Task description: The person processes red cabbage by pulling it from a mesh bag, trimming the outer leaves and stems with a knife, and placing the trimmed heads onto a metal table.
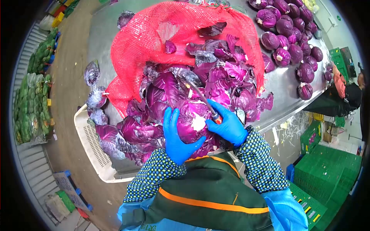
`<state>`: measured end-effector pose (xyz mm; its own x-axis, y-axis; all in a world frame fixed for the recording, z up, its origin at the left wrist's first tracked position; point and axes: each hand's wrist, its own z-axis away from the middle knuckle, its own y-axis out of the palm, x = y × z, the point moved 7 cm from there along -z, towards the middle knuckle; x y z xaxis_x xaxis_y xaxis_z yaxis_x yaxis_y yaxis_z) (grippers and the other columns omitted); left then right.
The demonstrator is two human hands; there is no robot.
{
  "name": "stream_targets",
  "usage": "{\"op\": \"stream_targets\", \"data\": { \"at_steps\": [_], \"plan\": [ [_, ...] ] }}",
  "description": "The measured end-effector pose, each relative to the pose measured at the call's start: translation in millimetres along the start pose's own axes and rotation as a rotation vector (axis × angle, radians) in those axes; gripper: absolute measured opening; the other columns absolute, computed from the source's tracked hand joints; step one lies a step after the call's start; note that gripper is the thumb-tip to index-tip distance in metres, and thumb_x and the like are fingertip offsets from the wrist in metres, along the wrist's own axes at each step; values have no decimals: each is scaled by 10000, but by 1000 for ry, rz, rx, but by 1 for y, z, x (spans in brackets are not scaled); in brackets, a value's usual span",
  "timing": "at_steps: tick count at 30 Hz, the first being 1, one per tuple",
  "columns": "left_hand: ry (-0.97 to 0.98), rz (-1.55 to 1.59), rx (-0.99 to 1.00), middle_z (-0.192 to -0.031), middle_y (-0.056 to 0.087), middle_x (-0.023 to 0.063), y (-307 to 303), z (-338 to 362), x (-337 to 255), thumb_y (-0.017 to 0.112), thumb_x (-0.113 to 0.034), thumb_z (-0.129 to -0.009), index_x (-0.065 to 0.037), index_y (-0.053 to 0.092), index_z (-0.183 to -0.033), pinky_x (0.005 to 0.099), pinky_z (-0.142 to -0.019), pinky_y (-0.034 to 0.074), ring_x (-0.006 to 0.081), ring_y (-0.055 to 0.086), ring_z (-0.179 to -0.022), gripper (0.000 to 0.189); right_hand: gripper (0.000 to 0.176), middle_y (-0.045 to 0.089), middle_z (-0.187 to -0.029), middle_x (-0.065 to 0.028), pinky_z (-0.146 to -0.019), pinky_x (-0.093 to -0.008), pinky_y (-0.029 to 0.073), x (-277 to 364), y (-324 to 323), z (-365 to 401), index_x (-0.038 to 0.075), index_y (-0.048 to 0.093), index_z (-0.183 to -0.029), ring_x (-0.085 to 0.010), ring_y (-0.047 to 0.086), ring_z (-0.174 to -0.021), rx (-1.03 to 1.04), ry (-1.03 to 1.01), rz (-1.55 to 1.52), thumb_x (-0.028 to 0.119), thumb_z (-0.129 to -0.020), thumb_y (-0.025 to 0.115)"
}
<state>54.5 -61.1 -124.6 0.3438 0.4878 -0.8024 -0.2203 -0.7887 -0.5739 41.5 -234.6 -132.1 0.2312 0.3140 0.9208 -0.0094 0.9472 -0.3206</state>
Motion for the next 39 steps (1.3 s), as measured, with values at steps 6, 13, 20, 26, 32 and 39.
{"op": "stream_targets", "data": {
  "at_steps": [6, 13, 20, 26, 32, 39],
  "plan": [
    [-73, 79, 9, -1417, 189, 280, -5, -3, 15, 839, -287, -591, 10, 206, -1389, 483, -1087, 226, 411, 200, -1336, 1062, 488, 613, -1039, -73, -811, -286, 484, -83, -25, -4, 7, 486, -1243, -157, 582, -897, -165, 242, -329, 66, -794, 665],
    [-256, 5, -111, -1431, 166, 226, -7, 4, 2, 874, -278, -551, 7, 108, -1423, 424, -1089, 240, 328, 260, -1313, 1196, 515, 560, -1157, -100, -920, -285, 420, -39, 7, -1, 13, 552, -1195, -148, 514, -1064, -22, 338, -228, 208, -764, 755],
    [-103, 16, 3, -1414, 216, 244, -6, 16, 17, 872, -336, -549, 14, 204, -1383, 468, -1085, 235, 382, 239, -1317, 1125, 240, 648, -779, -73, -678, -311, 481, -62, -6, -5, 26, 613, -941, -173, 602, -697, -324, 92, 56, 174, -783, 718],
    [-2, 91, -22, -1420, 215, 253, -9, 21, 18, 869, -327, -551, 0, 233, -1384, 490, -1078, 237, 402, 225, -1323, 1098, 384, 589, -1125, -153, -842, -340, 463, -21, -12, -7, 42, 572, -1122, -235, 587, -1010, -208, -83, 149, 137, -768, 688],
    [-29, 68, 32, -1425, 202, 253, -6, 24, 22, 871, -322, -541, -4, 228, -1390, 490, -1080, 232, 398, 219, -1326, 1112, 538, 551, -1199, -181, -958, -360, 407, 0, 10, -35, 47, 544, -1218, -296, 526, -1123, 133, -108, 163, 313, -781, 708],
    [52, 101, 19, -1443, 193, 215, -6, 32, 21, 877, -297, -548, 5, 172, -1409, 469, -1101, 207, 362, 218, -1342, 1153, 434, 634, -874, -181, -709, -375, 477, -58, 1, -69, 5, 568, -1051, -304, 621, -797, -74, 55, 364, 361, -820, 660]
  ]
}}
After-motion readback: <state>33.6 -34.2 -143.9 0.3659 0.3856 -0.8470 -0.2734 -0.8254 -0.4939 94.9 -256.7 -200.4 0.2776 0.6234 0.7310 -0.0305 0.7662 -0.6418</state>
